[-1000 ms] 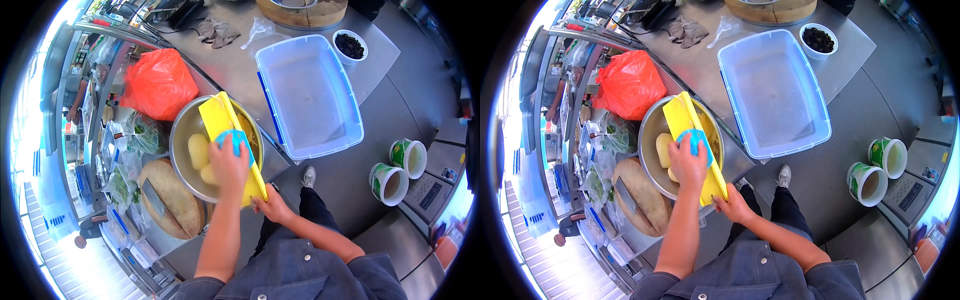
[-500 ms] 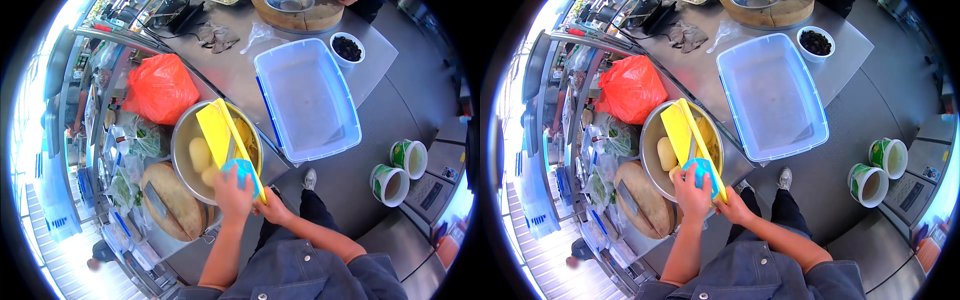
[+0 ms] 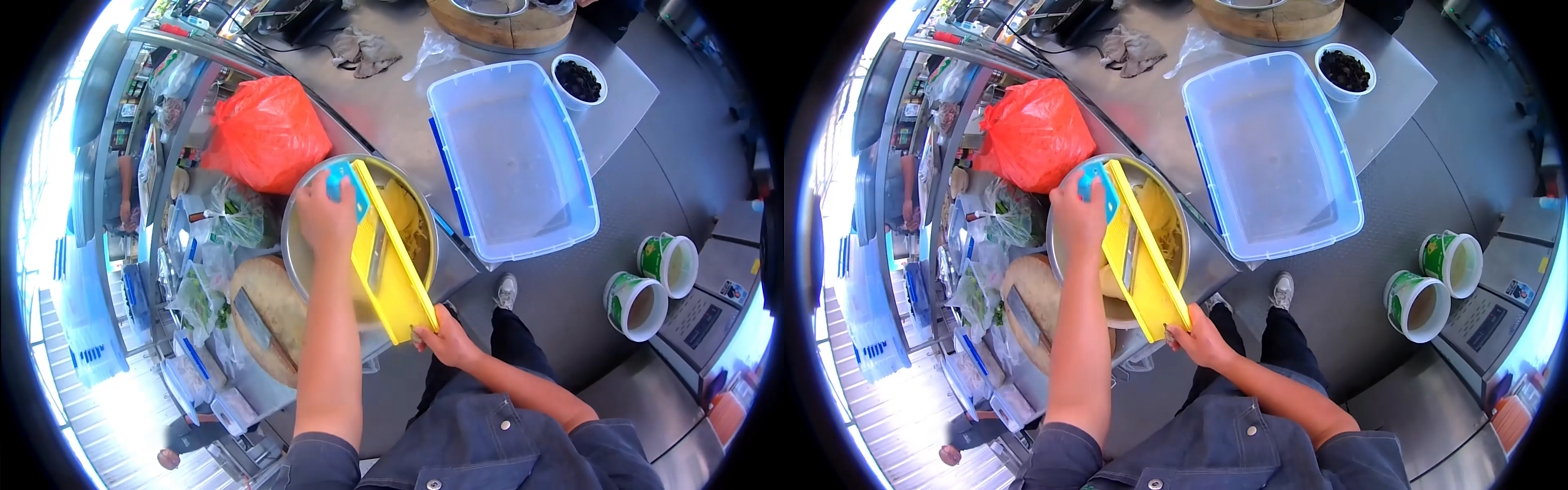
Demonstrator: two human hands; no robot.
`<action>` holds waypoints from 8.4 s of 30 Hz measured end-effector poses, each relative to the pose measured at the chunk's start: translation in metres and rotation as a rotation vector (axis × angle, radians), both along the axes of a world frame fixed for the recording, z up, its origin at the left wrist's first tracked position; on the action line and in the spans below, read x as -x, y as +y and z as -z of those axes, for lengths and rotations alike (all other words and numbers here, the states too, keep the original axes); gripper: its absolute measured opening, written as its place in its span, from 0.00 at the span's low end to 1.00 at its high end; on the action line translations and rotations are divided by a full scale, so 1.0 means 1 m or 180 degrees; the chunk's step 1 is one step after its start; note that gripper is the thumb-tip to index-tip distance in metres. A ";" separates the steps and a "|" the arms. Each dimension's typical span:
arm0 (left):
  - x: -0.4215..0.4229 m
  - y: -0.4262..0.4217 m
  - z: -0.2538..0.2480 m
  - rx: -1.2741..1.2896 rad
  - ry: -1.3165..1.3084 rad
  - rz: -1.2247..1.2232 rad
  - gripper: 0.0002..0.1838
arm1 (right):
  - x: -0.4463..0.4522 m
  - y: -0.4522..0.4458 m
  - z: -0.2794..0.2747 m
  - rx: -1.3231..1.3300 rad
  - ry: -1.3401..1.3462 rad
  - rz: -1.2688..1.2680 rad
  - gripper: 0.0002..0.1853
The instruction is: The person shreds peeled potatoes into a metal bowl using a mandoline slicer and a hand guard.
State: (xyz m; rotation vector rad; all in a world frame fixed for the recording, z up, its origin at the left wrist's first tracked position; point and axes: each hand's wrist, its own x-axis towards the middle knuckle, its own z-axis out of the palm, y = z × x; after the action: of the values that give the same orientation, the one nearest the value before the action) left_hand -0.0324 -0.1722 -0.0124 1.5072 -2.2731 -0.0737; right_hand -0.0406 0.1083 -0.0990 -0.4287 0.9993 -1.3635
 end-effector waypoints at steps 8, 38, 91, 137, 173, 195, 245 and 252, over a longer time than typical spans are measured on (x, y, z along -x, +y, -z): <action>-0.051 0.160 -0.007 -0.0406 -0.0183 0.0512 0.24 | 0.004 -0.003 0.002 -0.0211 0.0236 0.0002 0.11; -0.039 0.155 -0.001 -0.0409 -0.0288 0.0571 0.24 | 0.005 0.000 0.001 -0.0147 0.0071 0.0075 0.10; -0.051 0.134 -0.022 -0.1790 0.2639 -0.0369 0.19 | 0.004 -0.001 -0.001 -0.0251 0.0170 0.0036 0.12; -0.017 -0.002 -0.010 -0.0345 0.0969 0.0413 0.28 | 0.004 -0.009 0.000 -0.0258 0.0169 0.0019 0.13; -0.028 0.088 0.035 -0.0270 -0.0287 0.0594 0.31 | -0.002 -0.002 0.001 -0.0082 -0.0011 0.0014 0.09; -0.102 0.047 -0.015 -0.2643 0.5400 0.0162 0.10 | -0.002 0.007 -0.005 -0.0377 -0.0485 -0.0356 0.12; -0.042 0.059 -0.010 -0.2686 0.3871 0.0539 0.18 | 0.010 -0.009 -0.008 -0.0428 0.0537 0.0059 0.14; -0.068 0.096 -0.005 -0.1854 0.2249 0.0513 0.22 | 0.010 -0.009 -0.006 -0.0413 0.0565 0.0052 0.14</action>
State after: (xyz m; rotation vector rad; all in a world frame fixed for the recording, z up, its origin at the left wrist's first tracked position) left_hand 0.0352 -0.0763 -0.0078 1.2394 -1.8345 -1.1976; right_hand -0.0511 0.0993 -0.0928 -0.4504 1.2323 -1.2828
